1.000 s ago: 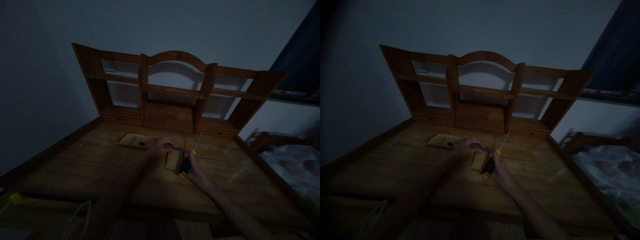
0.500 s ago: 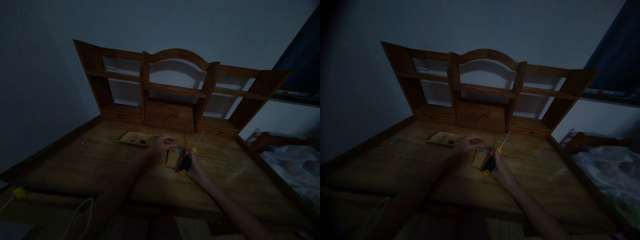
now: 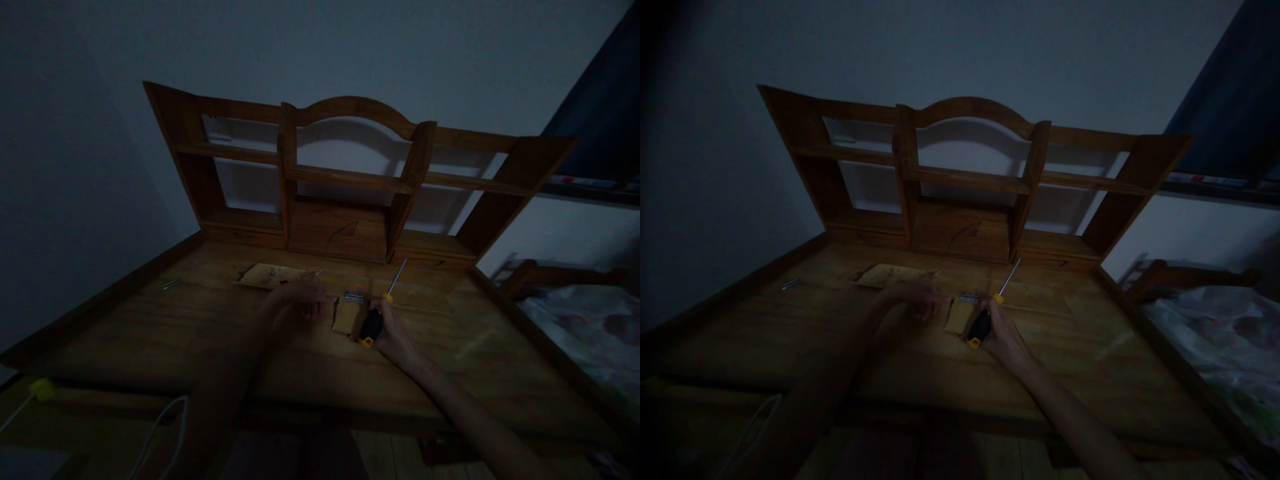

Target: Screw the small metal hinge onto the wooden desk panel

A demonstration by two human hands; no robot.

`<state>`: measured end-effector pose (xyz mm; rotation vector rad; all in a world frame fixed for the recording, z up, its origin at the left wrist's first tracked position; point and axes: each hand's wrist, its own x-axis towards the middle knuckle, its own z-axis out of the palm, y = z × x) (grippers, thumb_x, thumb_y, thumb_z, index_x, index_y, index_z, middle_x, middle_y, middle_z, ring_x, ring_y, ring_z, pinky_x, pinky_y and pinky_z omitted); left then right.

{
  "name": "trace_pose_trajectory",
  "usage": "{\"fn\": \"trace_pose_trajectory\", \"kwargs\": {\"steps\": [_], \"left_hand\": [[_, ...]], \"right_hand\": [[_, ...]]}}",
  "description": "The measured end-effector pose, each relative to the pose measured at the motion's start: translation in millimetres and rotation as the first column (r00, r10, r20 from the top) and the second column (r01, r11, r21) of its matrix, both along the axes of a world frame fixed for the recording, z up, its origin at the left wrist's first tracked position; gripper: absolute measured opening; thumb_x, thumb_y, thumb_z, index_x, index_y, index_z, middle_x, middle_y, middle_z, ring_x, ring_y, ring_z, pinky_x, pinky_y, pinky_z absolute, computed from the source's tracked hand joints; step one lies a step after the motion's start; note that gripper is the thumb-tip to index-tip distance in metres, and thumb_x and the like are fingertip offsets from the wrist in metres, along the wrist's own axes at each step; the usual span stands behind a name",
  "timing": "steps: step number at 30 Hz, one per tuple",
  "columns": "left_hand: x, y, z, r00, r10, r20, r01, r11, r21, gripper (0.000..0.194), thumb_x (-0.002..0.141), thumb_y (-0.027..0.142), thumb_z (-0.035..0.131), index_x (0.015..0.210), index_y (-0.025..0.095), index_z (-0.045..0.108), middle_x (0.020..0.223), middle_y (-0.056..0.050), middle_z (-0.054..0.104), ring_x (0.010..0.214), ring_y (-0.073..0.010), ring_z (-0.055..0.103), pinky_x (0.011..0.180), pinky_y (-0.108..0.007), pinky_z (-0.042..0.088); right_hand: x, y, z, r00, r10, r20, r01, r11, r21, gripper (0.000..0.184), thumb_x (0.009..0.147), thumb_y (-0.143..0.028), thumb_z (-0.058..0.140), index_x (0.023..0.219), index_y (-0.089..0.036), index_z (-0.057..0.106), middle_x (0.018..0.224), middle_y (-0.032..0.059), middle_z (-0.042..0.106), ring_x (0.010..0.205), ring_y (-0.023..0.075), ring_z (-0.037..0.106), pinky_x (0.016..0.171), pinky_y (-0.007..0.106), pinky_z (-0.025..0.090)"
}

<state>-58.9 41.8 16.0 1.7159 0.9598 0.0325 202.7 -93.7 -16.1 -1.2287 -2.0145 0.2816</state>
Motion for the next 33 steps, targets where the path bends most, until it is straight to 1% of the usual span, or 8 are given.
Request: {"fn": "trace_pose_trajectory", "kwargs": {"steps": [3,5,9,14,20,24,29,33], "left_hand": [[2.4,-5.4,0.5,0.991,-0.115,-0.064,0.109,0.990,-0.090,0.061,0.069,0.077,0.073,0.075,0.017,0.068,0.060,-0.007,0.069,0.053,-0.0184,0.063,0.056,-0.028,0.049],[6.3,-8.7,1.9,0.987,-0.158,-0.013,0.156,0.982,-0.105,0.063,0.071,0.078,0.072,0.083,0.016,0.067,0.066,-0.007,0.071,0.058,-0.0198,0.065,0.060,-0.029,0.051],[16.8,-11.3,-2.1,0.973,-0.230,0.024,0.231,0.967,-0.110,0.065,0.074,0.080,0.068,0.080,0.015,0.062,0.077,-0.012,0.074,0.065,-0.0231,0.068,0.068,-0.035,0.054],[23.7,-9.3,-11.5,0.967,-0.245,0.073,0.251,0.963,-0.101,0.066,0.071,0.080,0.070,0.074,0.015,0.058,0.077,-0.012,0.074,0.063,-0.0232,0.068,0.068,-0.037,0.055],[22.8,-9.3,-12.3,0.971,-0.225,0.084,0.234,0.965,-0.120,0.064,0.072,0.078,0.072,0.076,0.015,0.061,0.077,-0.012,0.075,0.063,-0.0227,0.068,0.066,-0.035,0.055],[22.2,-8.0,-14.2,0.968,-0.224,0.110,0.238,0.962,-0.135,0.063,0.072,0.077,0.073,0.078,0.016,0.060,0.076,-0.011,0.075,0.064,-0.0224,0.070,0.066,-0.034,0.056],[22.3,-5.6,-17.4,0.969,-0.218,0.116,0.232,0.964,-0.128,0.066,0.070,0.080,0.074,0.078,0.016,0.059,0.075,-0.010,0.075,0.062,-0.0220,0.070,0.065,-0.033,0.056],[22.3,-4.9,-19.1,0.963,-0.238,0.130,0.252,0.961,-0.112,0.065,0.071,0.080,0.073,0.077,0.016,0.059,0.073,-0.010,0.075,0.060,-0.0216,0.070,0.061,-0.032,0.056]], "right_hand": [[1.3,0.9,-2.6,1.000,0.010,0.001,-0.010,1.000,0.005,0.055,0.078,-0.037,0.080,0.112,-0.025,0.040,0.108,0.0067,0.060,0.092,0.0219,0.063,0.079,0.035,0.054],[1.6,0.9,-2.9,1.000,0.013,-0.008,-0.013,1.000,0.006,0.055,0.078,-0.037,0.080,0.113,-0.025,0.039,0.113,0.0082,0.060,0.092,0.0215,0.063,0.079,0.035,0.055],[0.5,0.6,-0.4,1.000,0.018,-0.011,-0.018,1.000,0.026,0.057,0.077,-0.037,0.081,0.113,-0.025,0.038,0.113,0.0089,0.061,0.089,0.0214,0.064,0.075,0.035,0.055],[0.0,2.0,-0.7,1.000,0.008,-0.025,-0.007,1.000,0.005,0.059,0.077,-0.035,0.081,0.116,-0.027,0.038,0.126,0.0117,0.060,0.106,0.0250,0.065,0.088,0.039,0.055],[1.8,3.0,-3.0,0.996,0.049,-0.068,-0.049,0.999,0.014,0.058,0.077,-0.032,0.081,0.115,-0.027,0.038,0.141,0.0149,0.055,0.121,0.0270,0.062,0.096,0.041,0.053],[4.6,-0.2,-1.5,0.995,0.098,-0.002,-0.098,0.995,-0.035,0.054,0.085,-0.033,0.076,0.124,-0.028,0.039,0.147,0.0135,0.056,0.120,0.0273,0.066,0.096,0.043,0.055],[9.2,0.5,-7.3,0.988,0.124,0.090,-0.128,0.991,0.037,0.054,0.090,-0.032,0.071,0.132,-0.027,0.038,0.143,0.0166,0.061,0.124,0.0301,0.065,0.100,0.048,0.055],[8.7,0.1,-6.9,0.988,0.110,0.112,-0.114,0.993,0.035,0.051,0.090,-0.024,0.068,0.131,-0.026,0.038,0.145,0.0163,0.060,0.122,0.0285,0.066,0.098,0.045,0.056]]}}
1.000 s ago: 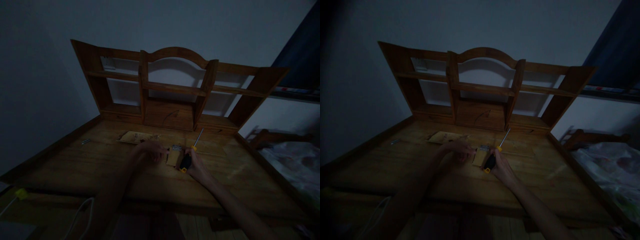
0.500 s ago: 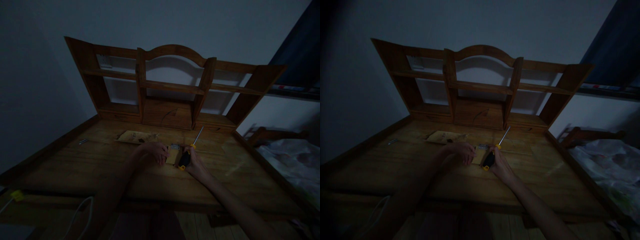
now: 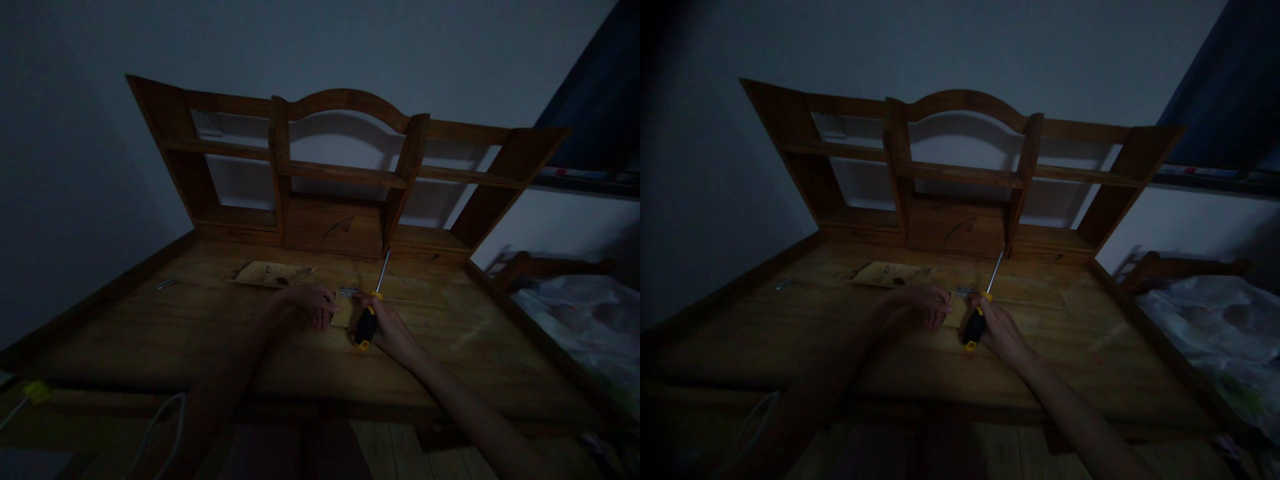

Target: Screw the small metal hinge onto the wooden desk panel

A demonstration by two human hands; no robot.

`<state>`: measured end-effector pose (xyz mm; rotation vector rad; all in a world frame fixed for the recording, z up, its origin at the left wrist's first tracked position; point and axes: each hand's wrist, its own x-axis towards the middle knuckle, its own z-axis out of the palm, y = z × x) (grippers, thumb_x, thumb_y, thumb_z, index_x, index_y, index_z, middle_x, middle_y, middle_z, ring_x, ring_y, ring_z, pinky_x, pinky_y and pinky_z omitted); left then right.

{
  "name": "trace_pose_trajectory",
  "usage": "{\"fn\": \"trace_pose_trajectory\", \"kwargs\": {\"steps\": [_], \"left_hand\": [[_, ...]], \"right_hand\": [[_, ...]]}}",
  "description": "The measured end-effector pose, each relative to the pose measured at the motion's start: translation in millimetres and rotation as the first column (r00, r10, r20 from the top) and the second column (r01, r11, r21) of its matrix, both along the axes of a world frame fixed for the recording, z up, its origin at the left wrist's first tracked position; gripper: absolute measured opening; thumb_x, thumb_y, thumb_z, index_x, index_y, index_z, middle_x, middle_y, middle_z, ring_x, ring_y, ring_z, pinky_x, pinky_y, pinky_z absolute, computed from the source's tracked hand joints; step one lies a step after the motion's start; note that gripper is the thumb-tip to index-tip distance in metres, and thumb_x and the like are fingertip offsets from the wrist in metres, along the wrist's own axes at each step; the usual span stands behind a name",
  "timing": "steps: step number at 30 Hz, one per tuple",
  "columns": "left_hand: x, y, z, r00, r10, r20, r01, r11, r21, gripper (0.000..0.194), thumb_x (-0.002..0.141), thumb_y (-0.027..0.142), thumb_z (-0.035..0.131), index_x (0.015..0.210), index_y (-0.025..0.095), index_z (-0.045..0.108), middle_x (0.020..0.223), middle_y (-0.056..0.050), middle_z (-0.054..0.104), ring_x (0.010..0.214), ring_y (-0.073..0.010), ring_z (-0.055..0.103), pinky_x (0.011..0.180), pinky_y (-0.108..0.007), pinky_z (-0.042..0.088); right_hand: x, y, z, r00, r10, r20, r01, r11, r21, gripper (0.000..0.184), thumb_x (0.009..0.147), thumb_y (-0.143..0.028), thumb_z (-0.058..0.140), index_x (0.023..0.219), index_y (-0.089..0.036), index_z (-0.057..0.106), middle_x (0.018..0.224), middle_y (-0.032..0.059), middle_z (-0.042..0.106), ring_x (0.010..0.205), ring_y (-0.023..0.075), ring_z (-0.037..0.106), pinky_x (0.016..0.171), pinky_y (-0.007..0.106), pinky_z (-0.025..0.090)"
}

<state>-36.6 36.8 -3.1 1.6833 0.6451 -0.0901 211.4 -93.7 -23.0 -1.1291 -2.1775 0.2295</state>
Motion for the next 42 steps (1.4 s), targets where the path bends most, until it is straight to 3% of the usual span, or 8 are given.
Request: {"fn": "trace_pose_trajectory", "kwargs": {"steps": [3,9,18,25,30,37,42], "left_hand": [[-0.6,-2.1,2.2,1.000,-0.001,-0.006,0.001,1.000,-0.004,0.063,0.074,0.079,0.072,0.078,0.016,0.061,0.073,-0.009,0.075,0.059,-0.0201,0.070,0.059,-0.029,0.055],[-1.2,-6.9,9.4,0.999,0.036,-0.012,-0.036,0.999,-0.012,0.062,0.071,0.076,0.077,0.079,0.017,0.060,0.072,-0.008,0.075,0.060,-0.0199,0.071,0.061,-0.030,0.055],[-0.9,1.1,-2.8,1.000,0.007,-0.002,-0.007,1.000,-0.015,0.058,0.073,0.073,0.076,0.081,0.017,0.061,0.074,-0.009,0.076,0.061,-0.0222,0.071,0.060,-0.031,0.056],[0.3,1.6,-2.2,1.000,0.005,-0.015,-0.005,1.000,-0.003,0.064,0.070,0.079,0.074,0.083,0.018,0.058,0.073,-0.009,0.075,0.060,-0.0215,0.071,0.061,-0.031,0.056],[0.9,2.6,-2.6,0.998,-0.048,-0.037,0.049,0.998,0.038,0.071,0.073,0.084,0.067,0.085,0.014,0.057,0.076,-0.012,0.075,0.063,-0.0225,0.071,0.063,-0.033,0.057],[1.8,-1.9,4.5,0.996,-0.046,-0.073,0.051,0.996,0.077,0.076,0.081,0.089,0.051,0.088,0.013,0.055,0.081,-0.016,0.074,0.065,-0.0244,0.071,0.067,-0.038,0.058],[3.2,0.0,2.7,0.996,-0.066,-0.064,0.071,0.995,0.076,0.077,0.086,0.088,0.042,0.090,0.012,0.057,0.081,-0.019,0.075,0.066,-0.0274,0.072,0.068,-0.041,0.059]], "right_hand": [[-2.1,-2.5,5.8,1.000,0.011,-0.002,-0.011,1.000,-0.024,0.043,0.089,-0.021,0.068,0.123,-0.026,0.041,0.145,0.0155,0.060,0.125,0.0281,0.064,0.101,0.044,0.053],[-3.2,-3.3,8.6,1.000,-0.005,-0.001,0.005,0.999,-0.046,0.043,0.088,-0.022,0.069,0.120,-0.026,0.042,0.144,0.0163,0.061,0.114,0.0278,0.070,0.093,0.042,0.056],[-1.9,-4.6,11.6,1.000,0.021,0.017,-0.020,0.999,-0.037,0.039,0.090,-0.021,0.068,0.118,-0.026,0.042,0.143,0.0155,0.061,0.126,0.0275,0.064,0.100,0.043,0.054],[-3.5,-3.5,13.5,0.999,0.015,0.043,-0.013,0.999,-0.038,0.038,0.089,-0.020,0.068,0.117,-0.026,0.042,0.135,0.0136,0.064,0.117,0.0274,0.067,0.095,0.041,0.056],[-2.5,-1.1,8.9,0.998,0.019,0.066,-0.016,0.999,-0.037,0.033,0.091,-0.015,0.063,0.113,-0.026,0.042,0.120,0.0110,0.066,0.110,0.0255,0.068,0.091,0.039,0.056],[-1.8,-1.5,11.2,0.997,0.043,0.061,-0.039,0.997,-0.062,0.034,0.092,-0.019,0.066,0.113,-0.027,0.041,0.136,0.0134,0.061,0.121,0.0266,0.063,0.098,0.041,0.054],[-3.7,-3.0,13.1,0.999,0.027,0.044,-0.024,0.998,-0.066,0.036,0.089,-0.017,0.067,0.113,-0.026,0.042,0.135,0.0125,0.062,0.120,0.0270,0.064,0.097,0.041,0.055]]}}
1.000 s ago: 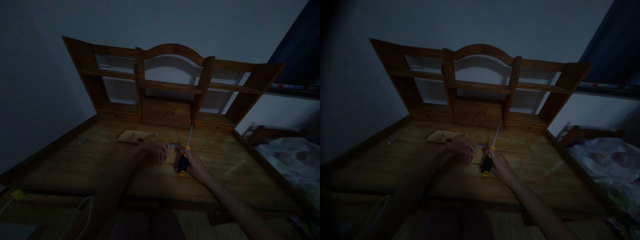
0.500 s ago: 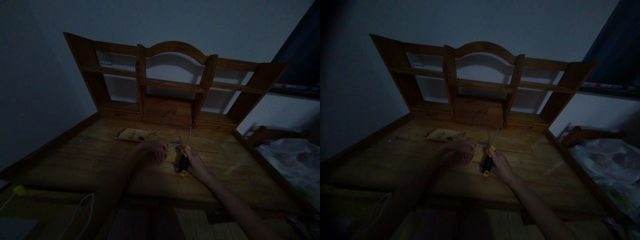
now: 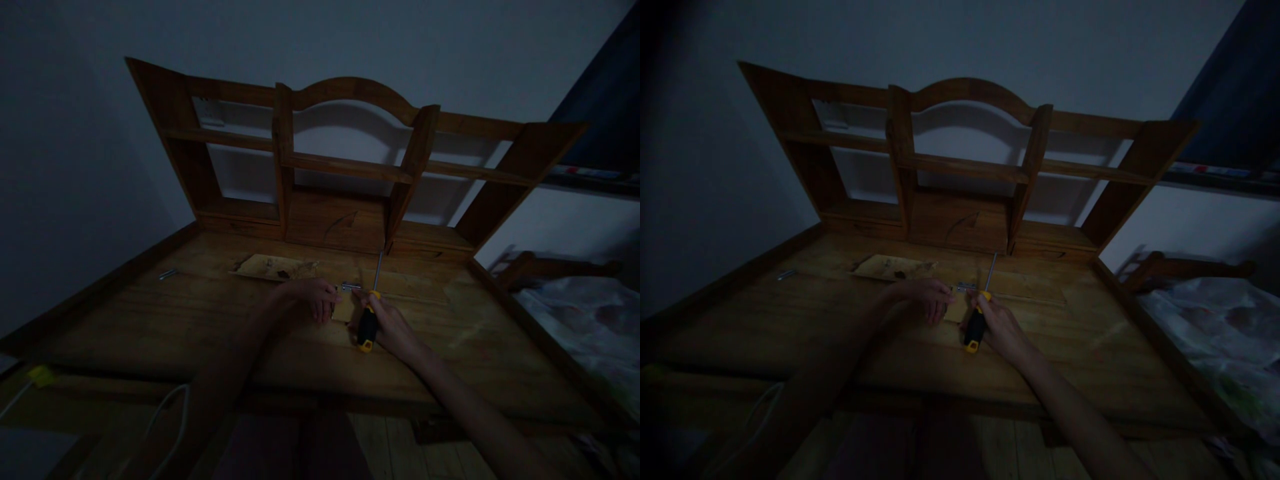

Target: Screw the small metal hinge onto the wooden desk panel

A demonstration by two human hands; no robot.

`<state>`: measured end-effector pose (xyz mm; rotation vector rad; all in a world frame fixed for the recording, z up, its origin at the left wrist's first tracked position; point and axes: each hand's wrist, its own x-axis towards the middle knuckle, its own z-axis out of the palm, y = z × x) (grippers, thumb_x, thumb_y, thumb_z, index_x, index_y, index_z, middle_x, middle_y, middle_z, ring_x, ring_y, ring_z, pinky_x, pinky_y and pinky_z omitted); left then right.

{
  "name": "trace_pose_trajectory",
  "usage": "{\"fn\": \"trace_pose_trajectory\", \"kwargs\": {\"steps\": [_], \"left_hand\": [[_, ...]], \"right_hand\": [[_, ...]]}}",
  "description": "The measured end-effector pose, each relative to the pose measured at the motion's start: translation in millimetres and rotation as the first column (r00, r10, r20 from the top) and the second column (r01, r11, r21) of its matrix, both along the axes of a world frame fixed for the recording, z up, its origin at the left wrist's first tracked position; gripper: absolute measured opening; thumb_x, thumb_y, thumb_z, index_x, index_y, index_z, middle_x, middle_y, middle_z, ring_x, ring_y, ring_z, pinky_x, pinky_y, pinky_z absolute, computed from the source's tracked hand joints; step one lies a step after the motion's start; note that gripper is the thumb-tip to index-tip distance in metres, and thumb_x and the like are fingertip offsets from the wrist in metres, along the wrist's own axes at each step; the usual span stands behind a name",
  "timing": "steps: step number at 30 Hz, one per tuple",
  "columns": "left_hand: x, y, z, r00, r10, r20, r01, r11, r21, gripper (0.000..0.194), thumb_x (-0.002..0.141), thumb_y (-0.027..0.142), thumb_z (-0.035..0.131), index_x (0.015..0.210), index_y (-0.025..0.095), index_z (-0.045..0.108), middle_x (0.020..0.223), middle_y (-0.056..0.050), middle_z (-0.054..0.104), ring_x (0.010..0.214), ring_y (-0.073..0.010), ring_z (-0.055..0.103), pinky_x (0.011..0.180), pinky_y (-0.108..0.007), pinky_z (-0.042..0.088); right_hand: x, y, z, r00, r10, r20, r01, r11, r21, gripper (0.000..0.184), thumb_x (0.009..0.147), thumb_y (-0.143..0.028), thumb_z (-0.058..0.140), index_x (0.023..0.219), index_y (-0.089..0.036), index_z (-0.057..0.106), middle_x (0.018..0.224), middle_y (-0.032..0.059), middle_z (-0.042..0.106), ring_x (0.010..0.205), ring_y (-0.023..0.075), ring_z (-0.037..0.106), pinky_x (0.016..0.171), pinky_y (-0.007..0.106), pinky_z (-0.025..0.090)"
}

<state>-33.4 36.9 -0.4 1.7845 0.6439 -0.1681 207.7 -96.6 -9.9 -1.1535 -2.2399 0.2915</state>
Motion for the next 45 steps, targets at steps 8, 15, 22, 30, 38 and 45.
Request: {"fn": "trace_pose_trajectory", "kwargs": {"steps": [8,15,22,30,38,45], "left_hand": [[1.9,-1.5,3.5,0.998,0.058,-0.029,-0.058,0.998,-0.013,0.079,0.085,0.089,0.038,0.090,0.013,0.056,0.079,-0.018,0.075,0.066,-0.0280,0.072,0.070,-0.043,0.059],[2.1,2.0,-4.3,0.998,0.069,0.002,-0.069,0.997,-0.019,0.074,0.085,0.087,0.043,0.089,0.014,0.055,0.077,-0.016,0.074,0.064,-0.0273,0.072,0.068,-0.041,0.059],[1.7,-1.7,4.8,0.997,0.073,-0.002,-0.073,0.995,-0.063,0.072,0.082,0.086,0.051,0.087,0.014,0.057,0.074,-0.013,0.074,0.062,-0.0251,0.070,0.066,-0.038,0.057],[0.6,-5.4,5.8,0.993,0.117,0.013,-0.116,0.991,-0.068,0.075,0.079,0.089,0.053,0.090,0.015,0.055,0.073,-0.012,0.073,0.060,-0.0226,0.069,0.062,-0.033,0.054],[-0.2,2.2,-4.2,0.997,0.057,0.051,-0.057,0.998,-0.016,0.071,0.084,0.086,0.047,0.092,0.016,0.052,0.075,-0.013,0.073,0.061,-0.0241,0.070,0.062,-0.034,0.055],[-0.9,3.3,-4.7,0.998,0.059,0.026,-0.058,0.998,-0.018,0.070,0.086,0.084,0.048,0.094,0.015,0.054,0.079,-0.015,0.075,0.065,-0.0260,0.072,0.065,-0.036,0.057]], "right_hand": [[3.0,2.4,-7.2,0.996,-0.023,0.081,0.016,0.996,0.087,0.041,0.089,-0.017,0.069,0.120,-0.025,0.044,0.120,0.0120,0.065,0.110,0.0266,0.065,0.089,0.038,0.056],[4.5,3.9,-4.5,0.975,-0.049,0.218,0.019,0.990,0.141,0.042,0.095,-0.023,0.061,0.133,-0.023,0.043,0.117,0.0127,0.067,0.105,0.0294,0.065,0.085,0.042,0.056],[1.3,-1.5,0.5,0.953,-0.058,0.296,0.010,0.987,0.163,0.049,0.097,-0.028,0.060,0.141,-0.021,0.040,0.119,0.0126,0.069,0.109,0.0308,0.063,0.089,0.044,0.055],[1.5,-0.2,1.2,0.962,-0.043,0.269,-0.001,0.987,0.162,0.058,0.097,-0.031,0.061,0.148,-0.021,0.035,0.114,0.0111,0.068,0.105,0.0300,0.064,0.087,0.044,0.056],[-1.1,-1.7,6.0,0.981,-0.032,0.192,0.004,0.990,0.144,0.039,0.094,-0.025,0.064,0.129,-0.022,0.048,0.119,0.0119,0.068,0.104,0.0283,0.065,0.088,0.042,0.055],[1.8,0.3,4.1,0.986,-0.037,0.165,0.014,0.990,0.137,0.042,0.091,-0.025,0.068,0.127,-0.022,0.047,0.119,0.0126,0.067,0.104,0.0283,0.066,0.086,0.040,0.054]]}}
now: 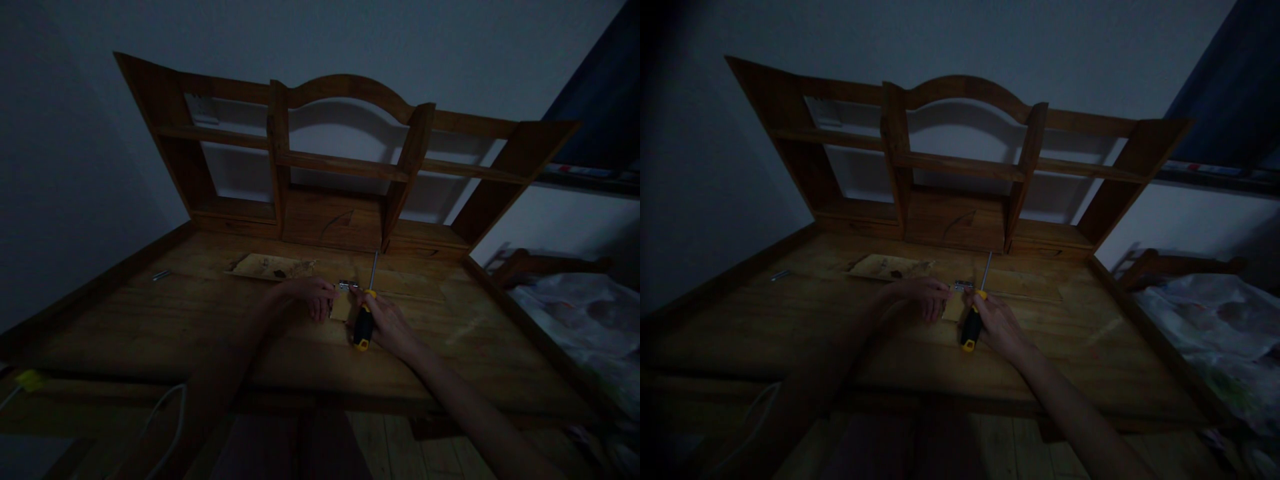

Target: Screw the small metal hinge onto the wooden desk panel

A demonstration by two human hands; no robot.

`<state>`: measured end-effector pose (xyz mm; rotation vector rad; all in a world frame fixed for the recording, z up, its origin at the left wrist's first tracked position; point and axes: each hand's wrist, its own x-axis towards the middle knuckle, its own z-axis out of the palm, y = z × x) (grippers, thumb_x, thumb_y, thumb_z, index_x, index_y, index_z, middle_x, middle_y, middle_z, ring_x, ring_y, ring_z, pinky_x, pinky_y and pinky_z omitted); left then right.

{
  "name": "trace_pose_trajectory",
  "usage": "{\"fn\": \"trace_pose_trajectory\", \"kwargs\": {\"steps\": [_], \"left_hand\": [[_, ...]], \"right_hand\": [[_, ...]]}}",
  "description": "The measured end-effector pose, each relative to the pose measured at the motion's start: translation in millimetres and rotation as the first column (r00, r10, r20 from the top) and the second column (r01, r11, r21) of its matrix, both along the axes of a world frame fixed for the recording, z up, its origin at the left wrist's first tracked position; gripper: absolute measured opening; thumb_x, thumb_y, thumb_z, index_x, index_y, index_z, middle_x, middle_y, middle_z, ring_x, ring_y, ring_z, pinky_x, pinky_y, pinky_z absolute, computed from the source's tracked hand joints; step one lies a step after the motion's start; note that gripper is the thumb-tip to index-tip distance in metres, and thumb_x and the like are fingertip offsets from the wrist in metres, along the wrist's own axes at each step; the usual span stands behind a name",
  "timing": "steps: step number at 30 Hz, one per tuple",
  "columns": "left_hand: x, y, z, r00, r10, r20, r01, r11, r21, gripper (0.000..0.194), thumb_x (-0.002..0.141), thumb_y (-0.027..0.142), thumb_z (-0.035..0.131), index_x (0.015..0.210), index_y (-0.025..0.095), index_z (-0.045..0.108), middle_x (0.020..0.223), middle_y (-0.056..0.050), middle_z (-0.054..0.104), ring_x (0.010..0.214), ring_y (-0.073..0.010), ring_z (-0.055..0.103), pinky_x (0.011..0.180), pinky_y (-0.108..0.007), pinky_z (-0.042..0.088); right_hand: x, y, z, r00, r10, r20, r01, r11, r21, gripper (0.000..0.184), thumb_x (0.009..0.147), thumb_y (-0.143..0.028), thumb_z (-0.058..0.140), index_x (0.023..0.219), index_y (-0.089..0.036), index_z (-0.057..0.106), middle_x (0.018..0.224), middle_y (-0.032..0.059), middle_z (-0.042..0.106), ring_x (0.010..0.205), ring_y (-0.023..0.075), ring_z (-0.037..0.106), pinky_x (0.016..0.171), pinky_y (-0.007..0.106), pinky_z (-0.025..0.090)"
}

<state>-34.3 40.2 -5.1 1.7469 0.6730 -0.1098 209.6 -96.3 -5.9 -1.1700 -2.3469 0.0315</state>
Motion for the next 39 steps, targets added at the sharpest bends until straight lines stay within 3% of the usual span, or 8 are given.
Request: {"fn": "trace_pose_trajectory", "kwargs": {"steps": [8,17,23,32,39], "left_hand": [[-0.5,1.2,0.2,1.000,-0.022,0.007,0.022,1.000,-0.011,0.070,0.085,0.084,0.049,0.093,0.015,0.056,0.077,-0.014,0.075,0.066,-0.0253,0.073,0.064,-0.034,0.058],[-0.2,-3.2,6.2,0.999,0.001,-0.051,0.000,1.000,0.031,0.070,0.086,0.085,0.045,0.094,0.016,0.054,0.082,-0.015,0.075,0.071,-0.0286,0.073,0.072,-0.044,0.059],[-1.9,-6.7,9.3,1.000,0.007,-0.007,-0.007,1.000,0.009,0.068,0.084,0.084,0.051,0.091,0.016,0.053,0.080,-0.014,0.075,0.071,-0.0280,0.074,0.069,-0.039,0.059],[-1.1,-3.4,5.7,1.000,-0.014,-0.002,0.014,1.000,0.019,0.071,0.084,0.086,0.049,0.090,0.015,0.053,0.081,-0.015,0.074,0.069,-0.0273,0.073,0.067,-0.039,0.059],[-1.4,0.0,0.5,1.000,-0.007,0.006,0.007,1.000,0.006,0.067,0.085,0.084,0.049,0.089,0.017,0.052,0.078,-0.013,0.074,0.068,-0.0268,0.073,0.066,-0.039,0.059]], "right_hand": [[-1.4,-1.6,2.3,1.000,0.006,-0.024,-0.006,1.000,-0.022,0.037,0.090,-0.020,0.068,0.119,-0.024,0.046,0.117,0.0099,0.066,0.103,0.0257,0.064,0.087,0.037,0.053],[-0.2,-1.3,1.3,1.000,0.015,-0.024,-0.016,0.999,-0.037,0.041,0.090,-0.020,0.067,0.124,-0.024,0.046,0.119,0.0108,0.066,0.108,0.0273,0.064,0.090,0.040,0.054],[0.4,-0.7,-0.4,1.000,0.002,-0.018,-0.002,0.999,-0.036,0.034,0.090,-0.022,0.067,0.118,-0.024,0.048,0.123,0.0118,0.066,0.107,0.0276,0.065,0.090,0.041,0.054],[1.6,-1.2,0.6,1.000,-0.004,0.028,0.005,1.000,-0.029,0.041,0.091,-0.021,0.064,0.128,-0.023,0.047,0.119,0.0113,0.067,0.106,0.0276,0.065,0.087,0.039,0.054],[-0.2,-1.6,4.2,1.000,-0.009,0.026,0.010,0.999,-0.053,0.037,0.092,-0.025,0.066,0.125,-0.023,0.050,0.116,0.0102,0.068,0.104,0.0267,0.065,0.087,0.038,0.053]]}}
